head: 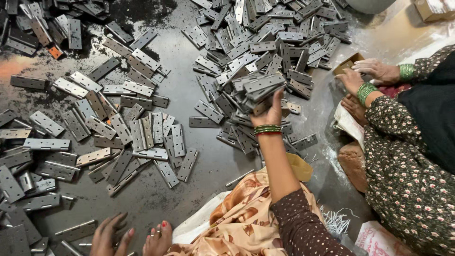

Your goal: The person sits on the floor and sorts a large pile of metal hinges by hand, picking them up and stacking them into neat piles. The person occasionally places sorted hinges into a cardboard box.

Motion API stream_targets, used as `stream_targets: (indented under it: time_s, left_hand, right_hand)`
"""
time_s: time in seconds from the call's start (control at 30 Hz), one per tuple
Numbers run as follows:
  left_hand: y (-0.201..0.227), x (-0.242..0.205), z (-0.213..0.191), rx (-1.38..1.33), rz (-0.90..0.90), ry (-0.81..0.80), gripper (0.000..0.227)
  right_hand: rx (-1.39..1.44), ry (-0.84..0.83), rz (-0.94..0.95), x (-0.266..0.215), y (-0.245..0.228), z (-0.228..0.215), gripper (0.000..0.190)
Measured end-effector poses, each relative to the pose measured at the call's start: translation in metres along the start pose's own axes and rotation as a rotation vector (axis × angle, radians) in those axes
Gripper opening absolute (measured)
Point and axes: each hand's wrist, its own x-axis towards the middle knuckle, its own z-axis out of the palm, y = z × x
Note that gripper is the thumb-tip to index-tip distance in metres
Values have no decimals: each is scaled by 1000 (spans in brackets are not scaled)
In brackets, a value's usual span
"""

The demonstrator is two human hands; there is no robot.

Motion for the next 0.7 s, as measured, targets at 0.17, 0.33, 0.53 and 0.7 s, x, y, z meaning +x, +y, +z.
stream_targets:
  time_s: [0.17, 0.33, 0.53, 0.7]
  left_hand:
    - [-70, 2, 18, -125, -29, -11, 57]
    - [1, -8, -10, -39, -38, 66, 54]
    - [96, -19, -62, 164, -182, 73, 50]
    - [50, -53, -102, 298, -206, 345, 47]
  right_hand:
    - [170, -19, -19, 25, -35, -19, 121]
    - [246, -101, -57, 26, -26, -21, 130]
    - [-124, -180, 202, 9, 6, -7, 118]
    - [-397, -524, 309, -27, 41, 13, 59]
